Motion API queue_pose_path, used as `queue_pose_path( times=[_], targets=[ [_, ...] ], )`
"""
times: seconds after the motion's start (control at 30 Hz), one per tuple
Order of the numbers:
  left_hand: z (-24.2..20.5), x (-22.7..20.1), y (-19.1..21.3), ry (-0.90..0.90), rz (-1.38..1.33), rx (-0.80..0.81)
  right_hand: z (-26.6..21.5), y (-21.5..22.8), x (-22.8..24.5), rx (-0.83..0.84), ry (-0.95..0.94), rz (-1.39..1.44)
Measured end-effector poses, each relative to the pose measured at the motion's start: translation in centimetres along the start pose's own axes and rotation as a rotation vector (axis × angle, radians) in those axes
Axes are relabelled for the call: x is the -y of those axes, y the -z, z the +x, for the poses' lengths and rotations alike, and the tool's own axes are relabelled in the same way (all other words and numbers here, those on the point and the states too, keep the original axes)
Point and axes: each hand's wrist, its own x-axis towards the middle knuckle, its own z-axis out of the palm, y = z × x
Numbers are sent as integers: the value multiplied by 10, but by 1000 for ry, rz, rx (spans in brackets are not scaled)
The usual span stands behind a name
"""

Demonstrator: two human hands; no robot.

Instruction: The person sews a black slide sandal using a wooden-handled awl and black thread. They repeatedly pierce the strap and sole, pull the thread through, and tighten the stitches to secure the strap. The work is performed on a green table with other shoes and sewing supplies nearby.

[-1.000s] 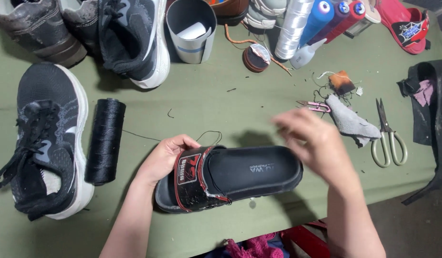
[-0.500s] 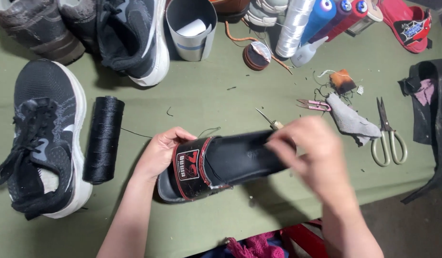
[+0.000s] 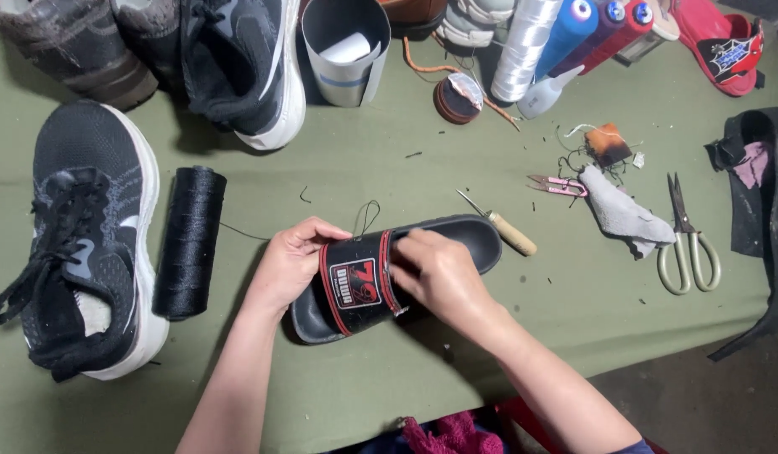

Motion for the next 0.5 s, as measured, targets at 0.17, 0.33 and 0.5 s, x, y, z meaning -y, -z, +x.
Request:
queue_pose_path(
  times=[0.17,0.33,0.5],
  targets=[
    [-5,-10,-10,24,36,-43,6,-23,-14,-129,84,96],
    [-11,-8,-11,67,38,-85,7,-46,-32,-149,103,77],
    [-12,-14,-12,89,25,-107,7,-39,-24,-228,214,-10]
  ],
)
